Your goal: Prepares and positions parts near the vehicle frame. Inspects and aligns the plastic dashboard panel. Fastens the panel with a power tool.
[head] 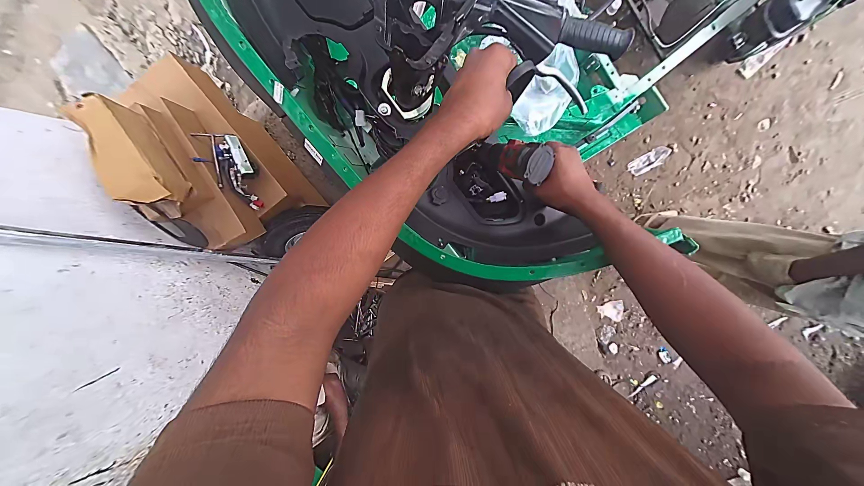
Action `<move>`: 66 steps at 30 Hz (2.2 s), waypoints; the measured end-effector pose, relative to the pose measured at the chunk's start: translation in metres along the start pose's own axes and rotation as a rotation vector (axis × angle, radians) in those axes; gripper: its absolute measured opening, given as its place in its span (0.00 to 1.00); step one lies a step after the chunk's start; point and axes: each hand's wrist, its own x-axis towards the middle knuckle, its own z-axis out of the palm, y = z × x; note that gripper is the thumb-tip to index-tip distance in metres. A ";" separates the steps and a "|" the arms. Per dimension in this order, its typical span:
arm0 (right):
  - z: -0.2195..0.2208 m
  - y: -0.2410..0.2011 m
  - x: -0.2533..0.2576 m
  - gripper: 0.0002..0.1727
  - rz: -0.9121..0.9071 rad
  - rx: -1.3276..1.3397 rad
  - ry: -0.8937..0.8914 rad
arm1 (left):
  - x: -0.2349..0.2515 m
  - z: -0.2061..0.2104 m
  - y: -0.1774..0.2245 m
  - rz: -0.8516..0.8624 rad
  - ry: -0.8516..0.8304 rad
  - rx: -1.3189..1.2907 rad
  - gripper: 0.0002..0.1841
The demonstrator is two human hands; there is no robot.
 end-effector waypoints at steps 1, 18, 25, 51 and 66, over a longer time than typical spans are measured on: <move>0.000 0.001 -0.001 0.24 -0.017 -0.004 0.007 | 0.000 -0.001 0.002 0.004 -0.003 0.006 0.07; -0.007 0.016 0.012 0.18 -0.265 -0.204 -0.088 | 0.002 -0.003 0.008 0.006 -0.011 0.076 0.08; -0.007 0.029 0.019 0.16 -0.320 -0.234 -0.102 | 0.002 0.000 0.017 -0.043 -0.013 0.089 0.07; 0.015 0.039 0.020 0.16 -0.333 -0.212 -0.058 | -0.005 0.008 0.012 -0.087 0.030 0.108 0.08; 0.012 0.034 0.018 0.18 -0.296 -0.165 -0.083 | 0.006 0.012 0.026 -0.081 -0.028 0.191 0.10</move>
